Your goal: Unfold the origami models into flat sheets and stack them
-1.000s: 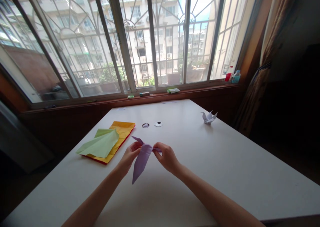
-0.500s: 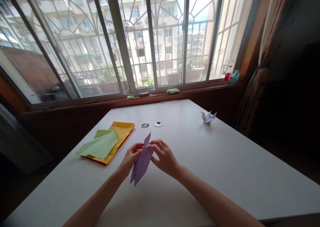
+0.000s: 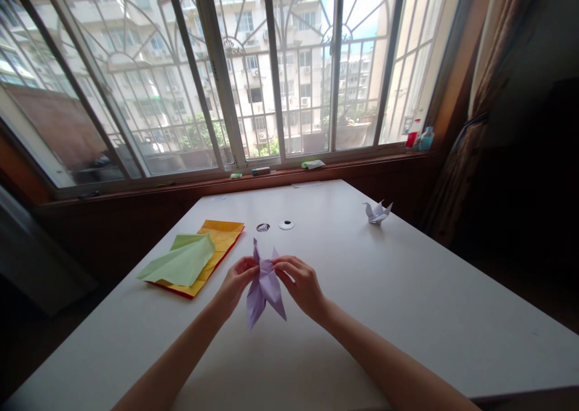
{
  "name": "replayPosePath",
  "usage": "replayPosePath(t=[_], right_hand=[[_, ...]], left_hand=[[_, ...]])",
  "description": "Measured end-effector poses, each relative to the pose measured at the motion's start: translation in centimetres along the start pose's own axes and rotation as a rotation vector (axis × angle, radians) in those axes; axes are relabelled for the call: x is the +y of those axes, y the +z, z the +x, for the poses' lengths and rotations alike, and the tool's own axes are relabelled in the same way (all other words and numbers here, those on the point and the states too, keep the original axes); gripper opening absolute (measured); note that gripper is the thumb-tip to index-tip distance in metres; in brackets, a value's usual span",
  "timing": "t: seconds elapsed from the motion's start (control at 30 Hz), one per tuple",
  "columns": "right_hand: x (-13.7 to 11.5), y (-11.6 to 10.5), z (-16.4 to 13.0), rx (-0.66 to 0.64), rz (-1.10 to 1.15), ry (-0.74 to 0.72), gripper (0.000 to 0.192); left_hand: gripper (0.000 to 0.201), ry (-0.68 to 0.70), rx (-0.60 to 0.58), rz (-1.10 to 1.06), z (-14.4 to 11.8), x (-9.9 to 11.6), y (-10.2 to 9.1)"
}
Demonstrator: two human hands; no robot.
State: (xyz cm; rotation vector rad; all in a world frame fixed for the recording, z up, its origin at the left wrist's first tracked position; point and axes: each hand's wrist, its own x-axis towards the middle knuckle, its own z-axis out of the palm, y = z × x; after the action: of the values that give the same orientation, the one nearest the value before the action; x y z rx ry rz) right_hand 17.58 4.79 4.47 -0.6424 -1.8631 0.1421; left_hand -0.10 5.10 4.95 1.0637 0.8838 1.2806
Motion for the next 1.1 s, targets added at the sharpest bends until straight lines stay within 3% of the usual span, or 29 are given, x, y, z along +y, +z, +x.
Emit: replayPosePath(t=[0.2,0.6,0.8,1.1], right_hand=[[-0.9,-0.5,0.5,0.062,0.156,0.102,0.007],[-0.8,-0.1,0.1,0.090,0.256,0.351,0.007],[-1.6,-0.6,0.3,0.006,0.192,0.223,0.011],[-1.0,-0.2,0.2,0.022,0.087,0.076,0.008]], left_hand=[[0.023,-0.034,0.012,-0.081,0.1,0.0,0.1],[0.022,0.075,0.028,-0.203,-0.2,0.4,0.4],[0.020,0.055,0.001,-0.185,-0.1,0.3,0.3],[0.034,0.037,0.044,-0.135,0.1,0.2,0.1]])
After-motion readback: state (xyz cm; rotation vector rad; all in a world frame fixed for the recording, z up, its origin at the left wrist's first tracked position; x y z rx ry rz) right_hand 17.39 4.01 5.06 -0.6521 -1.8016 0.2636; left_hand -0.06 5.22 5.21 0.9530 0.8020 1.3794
